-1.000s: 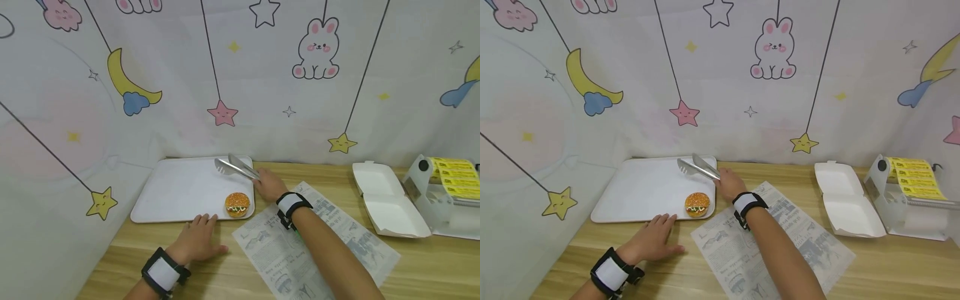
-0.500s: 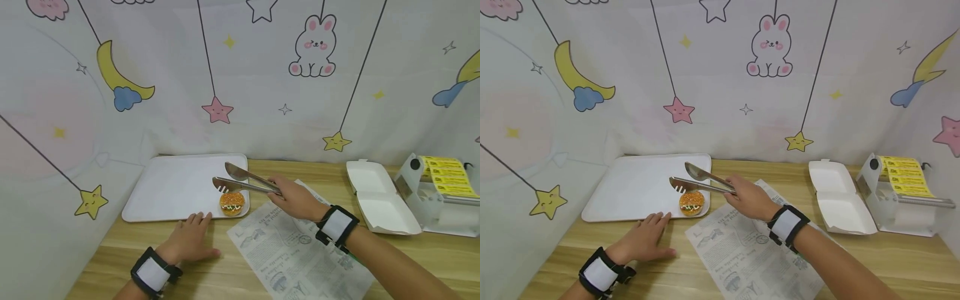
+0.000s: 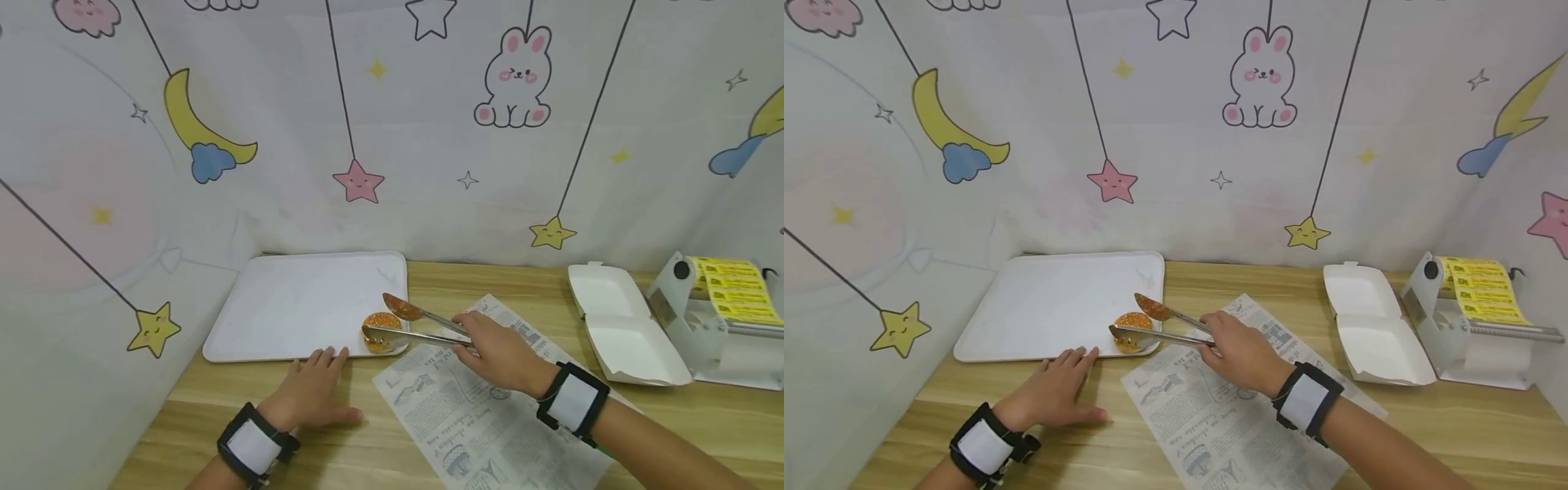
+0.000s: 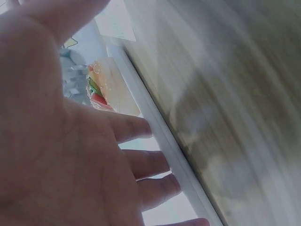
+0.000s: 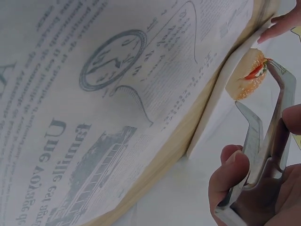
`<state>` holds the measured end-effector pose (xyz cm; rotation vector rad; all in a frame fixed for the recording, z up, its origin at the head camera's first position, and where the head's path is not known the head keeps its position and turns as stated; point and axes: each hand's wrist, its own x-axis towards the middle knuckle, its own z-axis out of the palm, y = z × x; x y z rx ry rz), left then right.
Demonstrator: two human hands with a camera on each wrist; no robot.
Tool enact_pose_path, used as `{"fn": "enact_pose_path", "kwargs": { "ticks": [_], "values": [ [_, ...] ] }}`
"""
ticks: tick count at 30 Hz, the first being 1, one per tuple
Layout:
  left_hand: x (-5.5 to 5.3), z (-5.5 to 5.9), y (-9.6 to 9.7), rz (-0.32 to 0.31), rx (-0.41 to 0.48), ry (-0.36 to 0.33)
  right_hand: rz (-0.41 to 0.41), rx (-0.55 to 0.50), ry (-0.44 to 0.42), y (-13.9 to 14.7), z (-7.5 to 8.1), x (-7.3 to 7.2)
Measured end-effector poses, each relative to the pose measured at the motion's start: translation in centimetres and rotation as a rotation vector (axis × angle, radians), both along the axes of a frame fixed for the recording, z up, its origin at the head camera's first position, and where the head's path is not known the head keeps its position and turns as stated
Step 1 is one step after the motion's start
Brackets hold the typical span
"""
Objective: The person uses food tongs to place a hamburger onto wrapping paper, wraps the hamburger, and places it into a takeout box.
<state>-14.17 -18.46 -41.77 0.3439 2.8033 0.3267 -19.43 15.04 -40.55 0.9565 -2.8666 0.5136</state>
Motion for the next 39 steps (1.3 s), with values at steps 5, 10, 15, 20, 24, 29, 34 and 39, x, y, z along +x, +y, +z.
{"fn": "enact_pose_path", "kwargs": {
  "ticks": [5, 10, 15, 20, 24, 29, 34, 39],
  "values": [
    [0.06, -0.04, -0.01, 0.004, -0.001, -0.005, -0.011, 0.032, 0.022, -0.12, -0.06, 0.01],
    [0.01, -0.03, -0.02, 0.0, 0.004, 0.001, 0.002, 0.039, 0.057, -0.14, -0.15, 0.18],
    [-0.01, -0.02, 0.02, -0.003, 0.003, 0.002, 0.004, 0.044, 0.053, -0.25, -0.2, 0.3],
    [0.05, 0.02, 0.05, -0.006, 0.006, 0.004, 0.002, 0.054, 0.056, -0.33, -0.24, 0.32],
    [0.03, 0.18, 0.12, -0.002, -0.002, 0.001, 0.0, 0.054, 0.067, -0.35, -0.15, 0.36],
    [0.05, 0.27, 0.22, 0.003, -0.01, 0.0, -0.007, 0.06, 0.045, -0.42, -0.14, 0.55],
    [0.12, 0.24, 0.2, -0.003, -0.012, 0.013, -0.014, 0.069, 0.035, -0.55, -0.3, 0.67],
    [0.22, 0.38, 0.26, -0.002, -0.008, 0.01, -0.002, 0.077, 0.068, -0.58, -0.32, 0.81]
  ]
}}
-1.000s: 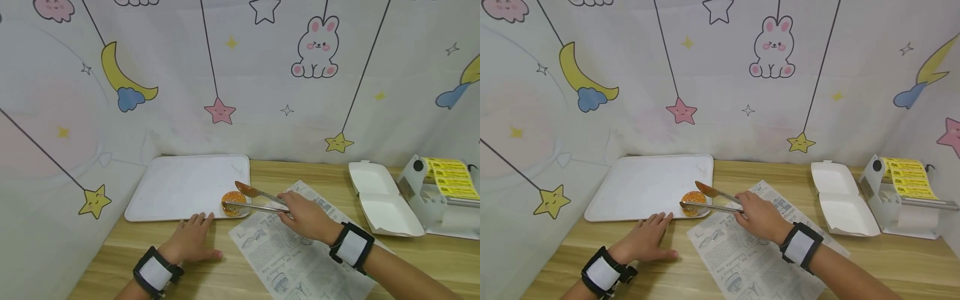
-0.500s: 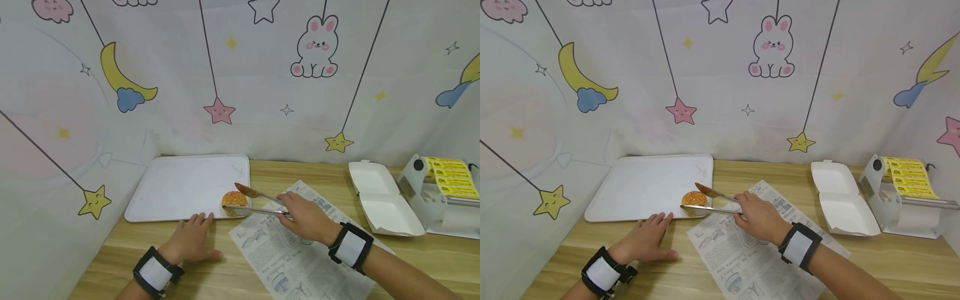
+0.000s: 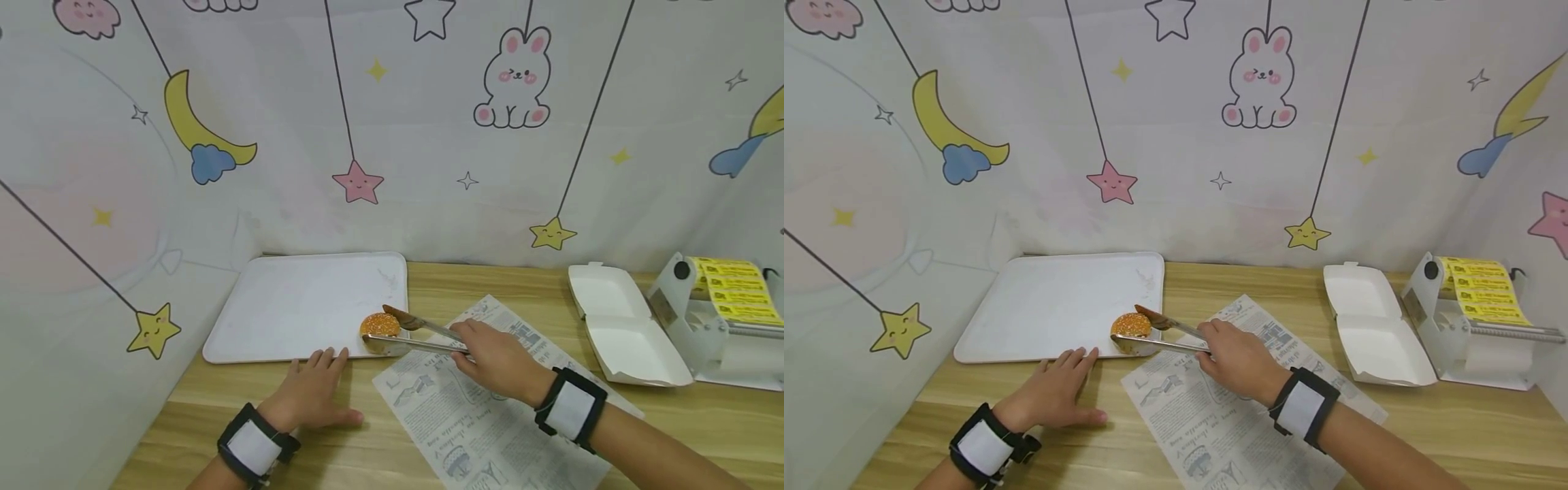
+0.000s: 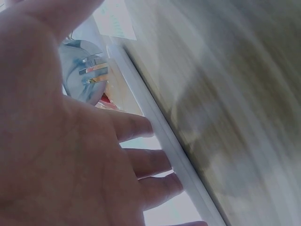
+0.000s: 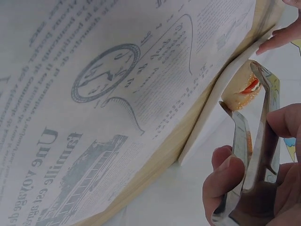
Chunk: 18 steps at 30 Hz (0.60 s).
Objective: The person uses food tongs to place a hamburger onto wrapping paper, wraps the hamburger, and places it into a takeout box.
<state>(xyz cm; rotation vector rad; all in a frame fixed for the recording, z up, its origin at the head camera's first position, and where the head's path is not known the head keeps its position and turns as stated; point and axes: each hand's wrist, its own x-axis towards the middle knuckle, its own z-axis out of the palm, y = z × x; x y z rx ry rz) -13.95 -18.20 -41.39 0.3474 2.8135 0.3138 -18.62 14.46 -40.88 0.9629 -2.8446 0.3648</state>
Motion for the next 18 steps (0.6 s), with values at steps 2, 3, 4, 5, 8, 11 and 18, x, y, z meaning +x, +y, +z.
{"fn": "enact_pose_path", "kwargs": {
  "ticks": [2, 3, 4, 5, 8, 11, 18],
  "values": [
    [0.0, 0.1, 0.0, 0.001, 0.0, -0.005, 0.004, 0.004, 0.003, 0.0, 0.1, 0.1],
    [0.0, 0.1, 0.0, 0.001, -0.001, -0.007, 0.006, 0.005, 0.002, 0.0, 0.1, 0.1],
    [0.0, 0.2, 0.1, 0.0, -0.002, -0.008, 0.005, 0.004, -0.003, 0.0, 0.2, 0.2],
    [0.0, 0.2, 0.1, -0.001, -0.002, -0.01, 0.004, 0.0, -0.008, 0.1, 0.2, 0.3],
    [-0.1, 0.2, 0.2, -0.004, -0.006, -0.016, 0.008, -0.034, -0.015, 0.4, 0.5, 0.6],
    [-0.2, 0.1, 0.2, -0.007, -0.01, -0.016, 0.02, -0.079, -0.009, 1.1, 1.2, 1.1],
    [0.0, -0.1, 0.1, -0.01, -0.009, -0.007, -0.027, -0.092, -0.008, 3.9, 3.4, 3.5]
  ]
}}
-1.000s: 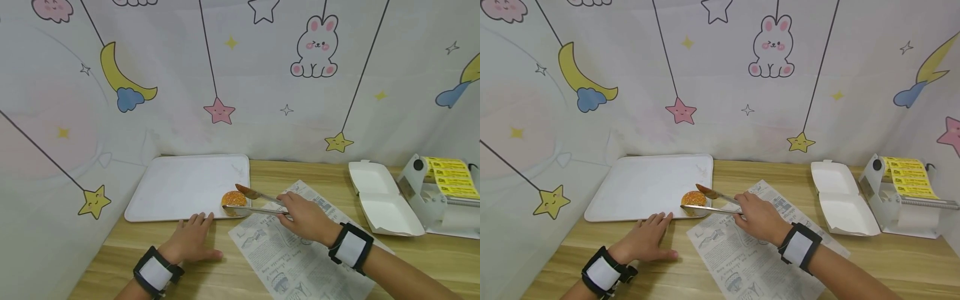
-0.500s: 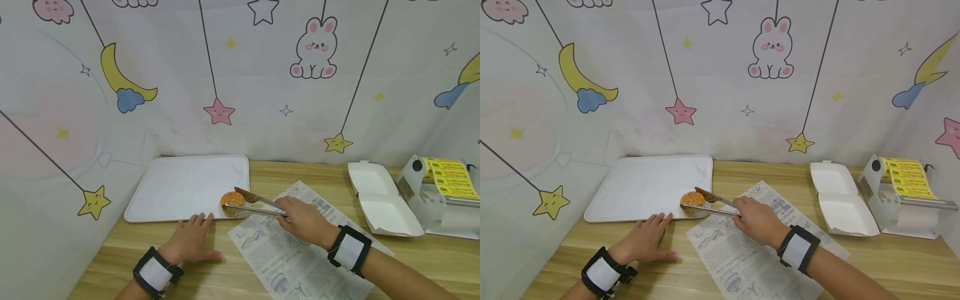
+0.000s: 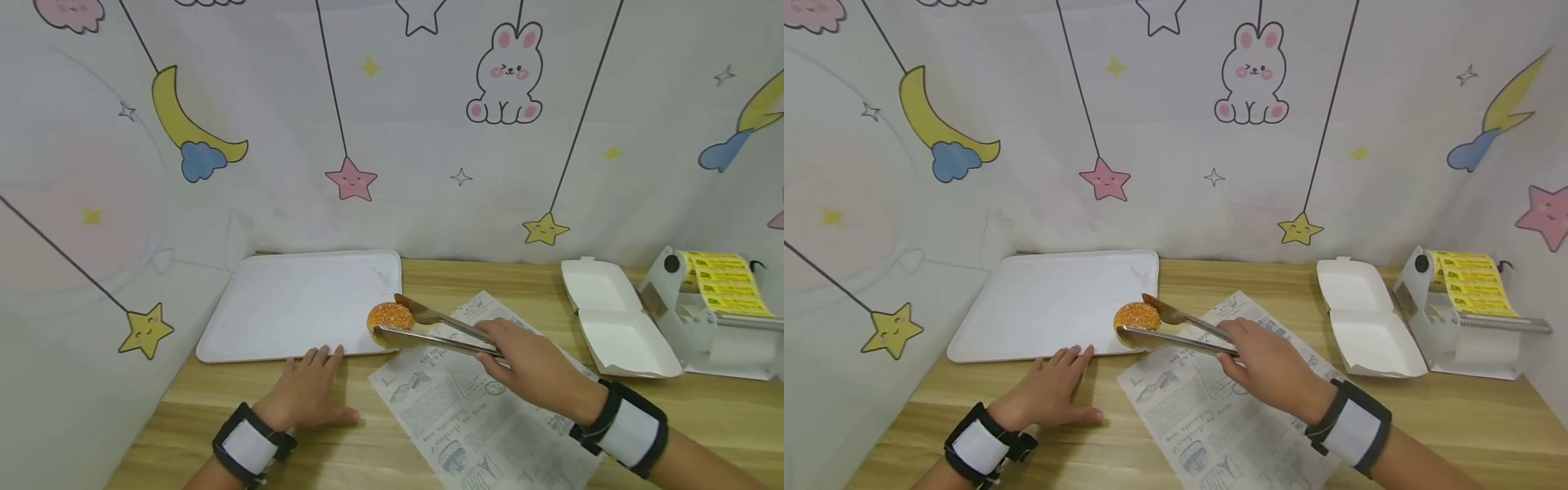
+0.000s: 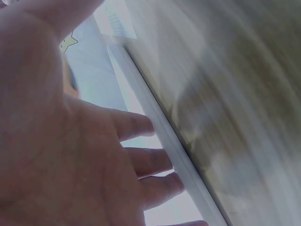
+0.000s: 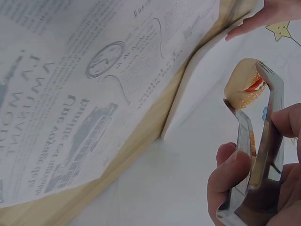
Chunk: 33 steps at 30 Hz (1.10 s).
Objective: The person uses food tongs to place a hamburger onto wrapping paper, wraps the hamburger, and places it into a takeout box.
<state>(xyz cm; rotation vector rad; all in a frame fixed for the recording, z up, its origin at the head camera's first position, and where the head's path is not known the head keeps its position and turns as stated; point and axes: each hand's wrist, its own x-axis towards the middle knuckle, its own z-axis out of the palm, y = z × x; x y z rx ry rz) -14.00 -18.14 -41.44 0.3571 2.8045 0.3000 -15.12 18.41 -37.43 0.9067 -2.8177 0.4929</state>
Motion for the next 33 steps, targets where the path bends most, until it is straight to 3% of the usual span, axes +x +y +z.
{"fn": "enact_pose_path", "kwargs": {
  "ticks": [6, 11, 18, 24, 31, 33],
  "values": [
    [0.1, -0.2, 0.0, -0.013, 0.008, 0.01, -0.079, -0.002, -0.032, 4.0, -0.1, 2.8],
    [0.0, -0.2, 0.1, -0.018, 0.011, -0.003, -0.146, 0.012, 0.019, 7.8, -1.3, 4.9],
    [-0.1, -0.1, 0.0, -0.021, 0.003, -0.003, -0.243, 0.083, 0.005, 11.9, -3.6, 7.1],
    [-0.1, -0.1, -0.3, -0.02, 0.01, 0.005, -0.306, 0.15, -0.046, 13.0, -4.3, 8.1],
    [-0.1, 0.0, -0.1, -0.034, 0.001, 0.012, -0.301, 0.137, -0.012, 13.3, -5.4, 8.5],
    [-0.2, 0.0, 0.0, -0.04, 0.004, 0.011, -0.319, 0.15, -0.04, 13.4, -5.7, 8.6]
  ]
}}
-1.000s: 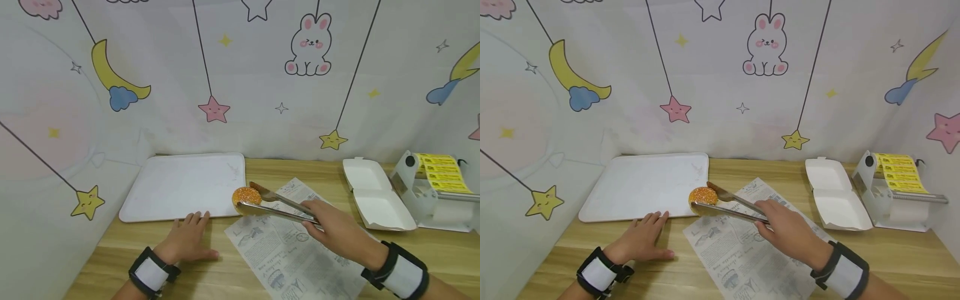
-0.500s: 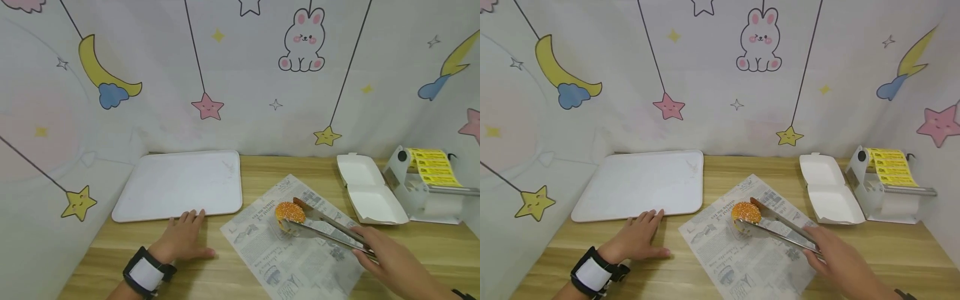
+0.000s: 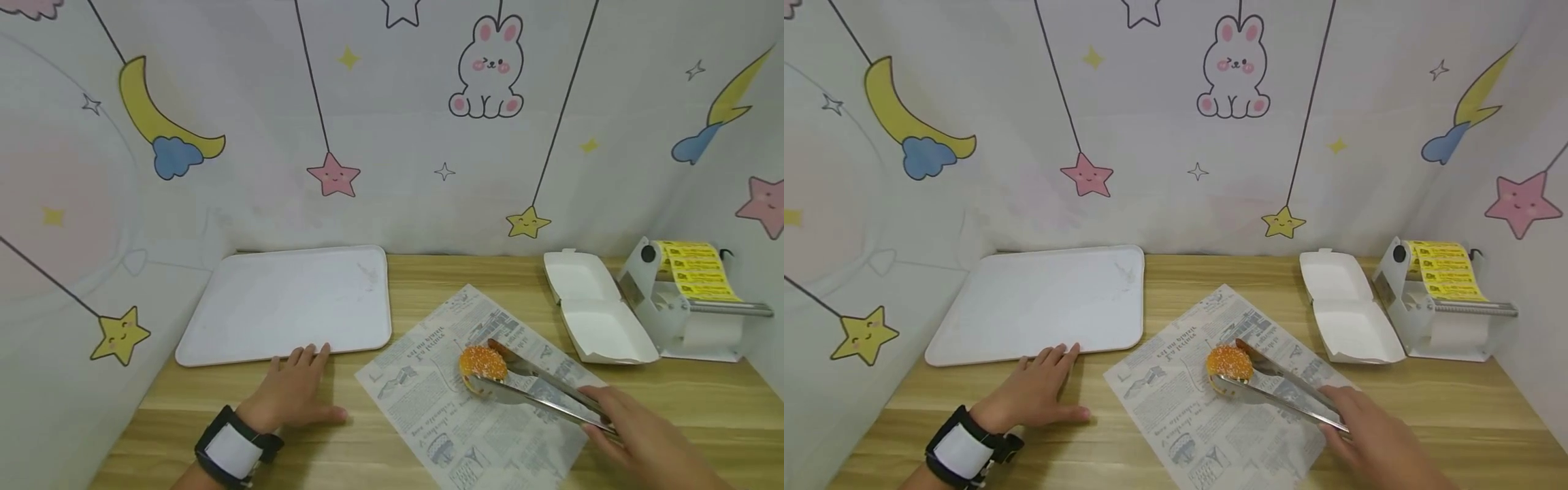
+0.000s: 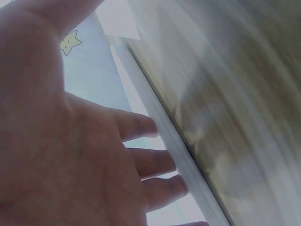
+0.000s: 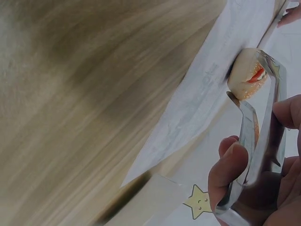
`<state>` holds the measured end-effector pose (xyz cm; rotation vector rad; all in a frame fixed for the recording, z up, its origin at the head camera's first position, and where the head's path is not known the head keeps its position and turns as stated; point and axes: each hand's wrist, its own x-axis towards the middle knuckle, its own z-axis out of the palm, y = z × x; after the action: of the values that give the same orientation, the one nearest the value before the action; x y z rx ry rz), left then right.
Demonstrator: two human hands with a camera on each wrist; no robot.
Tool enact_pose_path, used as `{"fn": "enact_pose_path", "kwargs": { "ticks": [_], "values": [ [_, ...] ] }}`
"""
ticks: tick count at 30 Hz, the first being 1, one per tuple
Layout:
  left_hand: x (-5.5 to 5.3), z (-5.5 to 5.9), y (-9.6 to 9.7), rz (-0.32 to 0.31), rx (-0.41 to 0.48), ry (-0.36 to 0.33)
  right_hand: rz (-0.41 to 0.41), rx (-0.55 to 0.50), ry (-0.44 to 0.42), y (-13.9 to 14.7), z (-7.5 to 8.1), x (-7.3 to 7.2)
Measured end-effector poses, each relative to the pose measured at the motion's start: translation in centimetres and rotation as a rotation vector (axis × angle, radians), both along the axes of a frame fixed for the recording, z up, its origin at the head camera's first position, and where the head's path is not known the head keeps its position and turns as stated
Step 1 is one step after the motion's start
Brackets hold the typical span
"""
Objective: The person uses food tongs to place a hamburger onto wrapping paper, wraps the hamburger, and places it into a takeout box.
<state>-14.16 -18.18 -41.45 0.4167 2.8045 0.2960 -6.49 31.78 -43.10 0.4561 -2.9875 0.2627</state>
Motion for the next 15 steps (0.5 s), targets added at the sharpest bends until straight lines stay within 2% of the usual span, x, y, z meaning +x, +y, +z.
{"fn": "enact_pose_path", "kwargs": {
  "ticks": [5, 10, 15],
  "values": [
    [0.03, -0.05, -0.05, 0.0, 0.002, 0.001, -0.037, -0.003, -0.066, -0.06, -0.45, -0.2],
    [-0.04, -0.33, -0.25, -0.008, -0.001, 0.014, -0.038, -0.045, -0.044, 0.17, -0.65, -0.19],
    [-0.14, -0.44, -0.27, -0.013, 0.0, 0.006, -0.042, -0.044, -0.032, 0.55, -0.61, -0.13]
  ]
}}
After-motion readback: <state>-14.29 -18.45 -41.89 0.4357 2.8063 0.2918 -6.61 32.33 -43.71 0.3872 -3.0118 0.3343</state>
